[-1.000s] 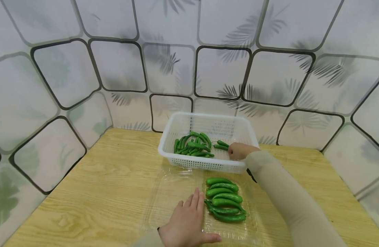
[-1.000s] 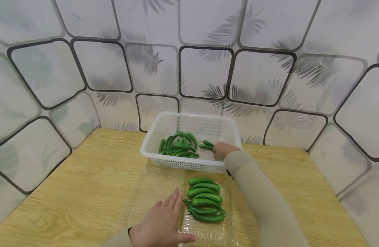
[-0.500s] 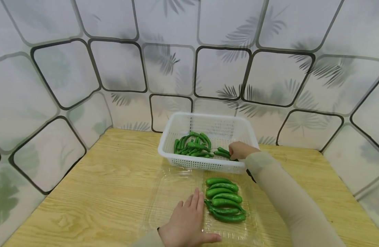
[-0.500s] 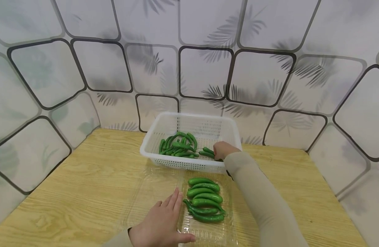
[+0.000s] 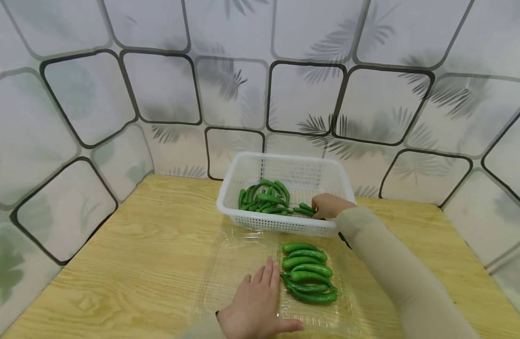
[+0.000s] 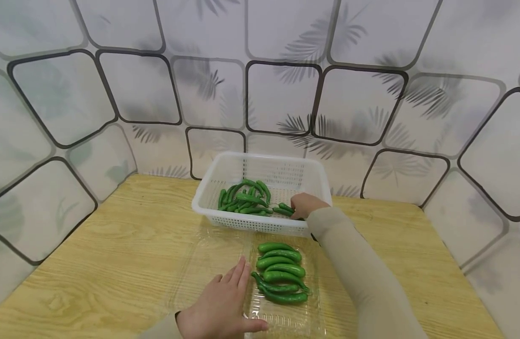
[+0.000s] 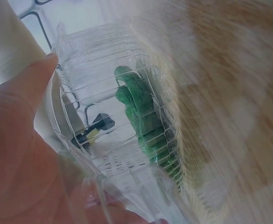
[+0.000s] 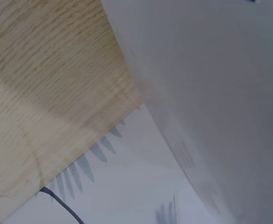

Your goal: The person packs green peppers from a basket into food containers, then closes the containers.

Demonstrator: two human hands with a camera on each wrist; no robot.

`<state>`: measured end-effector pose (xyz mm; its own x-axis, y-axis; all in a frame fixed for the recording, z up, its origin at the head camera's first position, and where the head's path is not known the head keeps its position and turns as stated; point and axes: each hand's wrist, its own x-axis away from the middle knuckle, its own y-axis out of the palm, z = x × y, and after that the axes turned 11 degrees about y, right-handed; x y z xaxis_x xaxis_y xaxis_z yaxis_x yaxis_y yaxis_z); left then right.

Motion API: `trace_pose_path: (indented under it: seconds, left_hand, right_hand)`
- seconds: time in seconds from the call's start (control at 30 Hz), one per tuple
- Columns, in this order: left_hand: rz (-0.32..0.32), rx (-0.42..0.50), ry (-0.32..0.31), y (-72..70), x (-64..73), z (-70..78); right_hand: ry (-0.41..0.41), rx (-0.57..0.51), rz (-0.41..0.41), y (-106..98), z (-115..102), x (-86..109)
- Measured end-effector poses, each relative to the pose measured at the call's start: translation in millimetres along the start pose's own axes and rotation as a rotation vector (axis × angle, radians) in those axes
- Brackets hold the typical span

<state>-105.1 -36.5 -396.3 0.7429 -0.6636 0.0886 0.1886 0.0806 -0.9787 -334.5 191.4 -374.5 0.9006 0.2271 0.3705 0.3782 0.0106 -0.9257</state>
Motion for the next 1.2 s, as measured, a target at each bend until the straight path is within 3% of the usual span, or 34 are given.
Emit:
trace_pose_path:
  seconds: [0.3,0.63,1.2]
  left_hand:
    - [-0.029,0.005,-0.014,0.7,-1.2,-2.8]
    - [0.005,-0.067,-0.016,0.5,0.9,-3.0]
    - [-0.026,-0.074,-0.035,-5.4,3.2,-0.1]
  right_hand:
    - [0.024,-0.015,0.013,3.7,-0.5,-1.1]
    - [0.014,0.003,-0.013,2.7,5.3,-5.0]
    - [-0.025,0.039,-0.066,1.3,-4.0,10.8]
